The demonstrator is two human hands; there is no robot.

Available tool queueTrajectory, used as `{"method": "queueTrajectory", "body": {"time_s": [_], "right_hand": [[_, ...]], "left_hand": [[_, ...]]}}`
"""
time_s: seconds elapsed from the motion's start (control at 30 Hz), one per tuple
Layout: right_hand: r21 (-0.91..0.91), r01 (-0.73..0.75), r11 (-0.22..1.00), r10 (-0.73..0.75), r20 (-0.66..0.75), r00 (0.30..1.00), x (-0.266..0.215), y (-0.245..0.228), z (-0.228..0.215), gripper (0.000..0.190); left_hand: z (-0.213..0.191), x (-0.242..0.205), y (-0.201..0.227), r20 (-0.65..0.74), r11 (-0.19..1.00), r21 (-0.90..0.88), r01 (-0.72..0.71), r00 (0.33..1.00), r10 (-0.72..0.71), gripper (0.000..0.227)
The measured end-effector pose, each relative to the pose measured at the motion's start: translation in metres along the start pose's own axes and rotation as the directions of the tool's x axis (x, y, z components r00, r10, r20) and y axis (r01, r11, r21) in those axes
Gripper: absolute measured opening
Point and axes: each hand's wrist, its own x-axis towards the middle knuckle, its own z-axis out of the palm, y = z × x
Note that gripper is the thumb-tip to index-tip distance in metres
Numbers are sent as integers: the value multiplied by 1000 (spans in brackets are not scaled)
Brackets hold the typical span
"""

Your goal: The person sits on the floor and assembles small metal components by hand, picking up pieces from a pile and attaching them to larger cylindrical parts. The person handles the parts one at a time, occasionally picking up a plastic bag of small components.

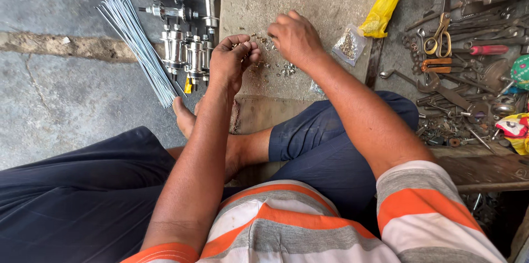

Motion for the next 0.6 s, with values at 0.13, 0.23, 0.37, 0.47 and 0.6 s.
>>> {"method": "queueTrajectory", "body": {"time_s": [0.13, 0.23, 0.37, 0.47, 0.6], "right_hand": [[-72, 10, 997, -8, 28, 1000, 2, -4, -3, 11], [28, -78, 997, 76, 52, 996, 5, -8, -8, 13], [327, -212, 921, 202, 64, 977, 8, -20, -23, 9], [597, -306, 742, 281, 139, 950, 0, -35, -35, 7], [773, -325, 545, 309, 175, 935, -2, -51, -45, 8]], "left_hand": [[2, -5, 5, -1, 1000, 28, 9, 1000, -9, 15], [5, -7, 6, -14, 1000, 7, 22, 1000, -22, 16], [5, -6, 5, -28, 998, -8, 61, 998, -61, 12], [4, -6, 0, -22, 996, 50, 74, 997, -73, 12], [5, -5, -4, 39, 993, 86, 83, 995, -87, 15]]}}
